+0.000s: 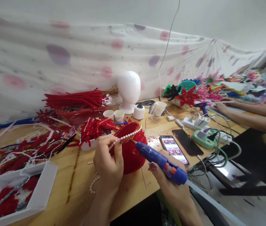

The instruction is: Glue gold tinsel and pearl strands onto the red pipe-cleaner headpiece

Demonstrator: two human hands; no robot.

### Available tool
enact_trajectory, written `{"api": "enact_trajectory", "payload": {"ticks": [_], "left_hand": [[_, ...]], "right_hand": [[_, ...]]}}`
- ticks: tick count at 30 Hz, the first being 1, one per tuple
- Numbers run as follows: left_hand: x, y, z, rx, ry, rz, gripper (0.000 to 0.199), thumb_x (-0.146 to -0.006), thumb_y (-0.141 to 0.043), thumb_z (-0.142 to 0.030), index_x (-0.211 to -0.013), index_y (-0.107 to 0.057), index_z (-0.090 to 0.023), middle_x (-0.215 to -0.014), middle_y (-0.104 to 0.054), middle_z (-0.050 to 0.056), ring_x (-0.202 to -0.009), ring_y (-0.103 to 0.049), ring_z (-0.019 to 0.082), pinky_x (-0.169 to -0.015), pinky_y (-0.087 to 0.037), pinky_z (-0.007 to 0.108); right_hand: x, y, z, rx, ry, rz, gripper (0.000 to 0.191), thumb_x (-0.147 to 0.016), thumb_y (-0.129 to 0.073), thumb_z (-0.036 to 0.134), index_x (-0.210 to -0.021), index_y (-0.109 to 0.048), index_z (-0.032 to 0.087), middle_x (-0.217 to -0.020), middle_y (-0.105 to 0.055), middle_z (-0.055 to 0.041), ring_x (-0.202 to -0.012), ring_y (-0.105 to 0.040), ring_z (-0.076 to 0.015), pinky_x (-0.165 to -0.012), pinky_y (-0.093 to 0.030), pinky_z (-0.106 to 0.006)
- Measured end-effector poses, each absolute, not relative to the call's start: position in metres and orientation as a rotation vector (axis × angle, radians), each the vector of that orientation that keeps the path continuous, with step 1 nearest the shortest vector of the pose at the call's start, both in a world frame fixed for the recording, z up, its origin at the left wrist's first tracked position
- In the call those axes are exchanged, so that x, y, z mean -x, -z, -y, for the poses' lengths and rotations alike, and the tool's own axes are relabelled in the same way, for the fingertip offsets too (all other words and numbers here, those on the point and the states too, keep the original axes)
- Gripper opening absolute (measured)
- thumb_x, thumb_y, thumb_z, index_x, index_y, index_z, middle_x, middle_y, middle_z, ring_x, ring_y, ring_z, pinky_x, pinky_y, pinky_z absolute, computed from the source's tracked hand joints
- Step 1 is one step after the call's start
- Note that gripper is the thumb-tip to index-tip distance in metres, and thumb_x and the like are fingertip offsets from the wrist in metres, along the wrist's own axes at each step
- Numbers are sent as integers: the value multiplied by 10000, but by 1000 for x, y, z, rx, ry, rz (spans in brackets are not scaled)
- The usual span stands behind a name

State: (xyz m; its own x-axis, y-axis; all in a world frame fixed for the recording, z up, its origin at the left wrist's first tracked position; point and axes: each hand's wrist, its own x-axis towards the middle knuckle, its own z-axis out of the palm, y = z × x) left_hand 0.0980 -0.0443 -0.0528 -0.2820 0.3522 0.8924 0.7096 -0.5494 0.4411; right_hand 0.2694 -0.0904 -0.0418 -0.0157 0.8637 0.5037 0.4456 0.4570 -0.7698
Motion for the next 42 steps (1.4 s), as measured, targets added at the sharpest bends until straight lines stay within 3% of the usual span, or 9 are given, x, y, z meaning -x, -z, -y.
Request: {"api": "enact_trajectory", "payload": {"ticks": [12,23,35,42], "left_hand": [[-100,51,45,1690,1909,1321,57,-989,-574,-195,-940,-555,-218,-843,-637,-9,-766,-645,119,-682,-506,233],[-99,51,46,1739,1908,1332,55,-984,-584,-186,-940,-570,-216,-843,-637,-14,-776,-637,110,-705,-504,219],[-78,49,55,1979,1923,1454,250,-1009,-575,-252,-768,-513,-222,-764,-634,-45,-710,-596,69,-656,-453,156],[-84,52,52,1994,2113,1370,204,-1048,-486,-264,-850,-518,-227,-891,-647,-20,-861,-623,83,-816,-481,192]], "right_hand": [[-260,39,91,1017,-522,1611,275,-921,-679,331,-687,-580,226,-589,-544,49,-494,-500,-112,-465,-411,-235],[-262,40,90,1021,-343,1695,327,-914,-661,315,-639,-513,218,-576,-518,49,-512,-500,-107,-489,-409,-223],[-261,39,88,1070,-435,1640,345,-932,-659,363,-641,-563,205,-577,-514,45,-504,-476,-99,-470,-379,-223],[-260,38,87,1065,-384,1634,354,-918,-655,328,-611,-525,210,-560,-483,51,-484,-459,-94,-449,-367,-218]]}}
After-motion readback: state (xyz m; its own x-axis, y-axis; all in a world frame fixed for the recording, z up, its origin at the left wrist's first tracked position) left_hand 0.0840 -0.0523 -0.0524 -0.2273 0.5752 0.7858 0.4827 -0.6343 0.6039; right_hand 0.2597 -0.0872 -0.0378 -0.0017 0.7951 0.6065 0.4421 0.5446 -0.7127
